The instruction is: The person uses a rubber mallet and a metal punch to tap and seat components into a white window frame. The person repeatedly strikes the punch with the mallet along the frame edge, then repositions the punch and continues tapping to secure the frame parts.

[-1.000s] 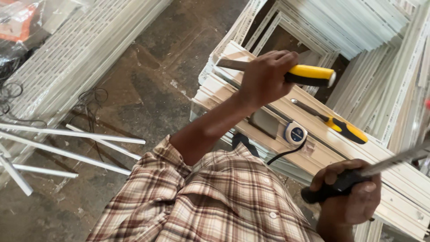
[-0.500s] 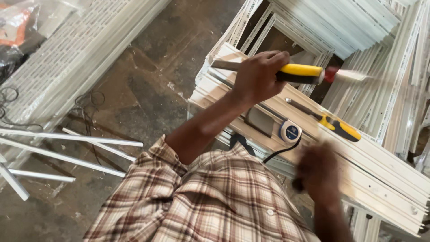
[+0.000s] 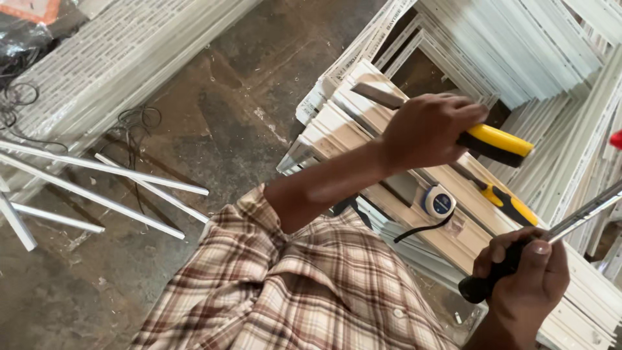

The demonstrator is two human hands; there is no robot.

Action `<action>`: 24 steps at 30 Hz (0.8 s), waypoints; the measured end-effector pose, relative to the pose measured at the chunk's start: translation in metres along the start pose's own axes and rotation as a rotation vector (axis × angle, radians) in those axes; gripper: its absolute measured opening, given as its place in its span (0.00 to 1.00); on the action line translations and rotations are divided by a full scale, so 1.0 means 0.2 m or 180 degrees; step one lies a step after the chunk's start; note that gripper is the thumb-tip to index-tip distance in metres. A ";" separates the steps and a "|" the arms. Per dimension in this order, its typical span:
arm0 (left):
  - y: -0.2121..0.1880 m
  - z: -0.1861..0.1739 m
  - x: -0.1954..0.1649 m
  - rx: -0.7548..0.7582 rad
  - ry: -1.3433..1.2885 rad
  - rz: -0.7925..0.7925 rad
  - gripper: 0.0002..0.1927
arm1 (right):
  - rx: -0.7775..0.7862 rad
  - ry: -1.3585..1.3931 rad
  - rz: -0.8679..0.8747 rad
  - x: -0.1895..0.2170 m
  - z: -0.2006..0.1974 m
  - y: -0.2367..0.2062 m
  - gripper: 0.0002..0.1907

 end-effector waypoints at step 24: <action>0.01 -0.13 0.14 -0.0374 0.0309 0.0008 0.18 | 0.0421 0.0190 0.0481 -0.25 0.08 -0.04 0.15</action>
Point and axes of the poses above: each hand's wrist, its own y-axis towards the middle knuckle, its own z-axis out of the palm, x = y × z, the point moved 10 cm from there along y, towards the middle knuckle, and after that the axes turned 12 degrees about -y, right-handed, at the moved point
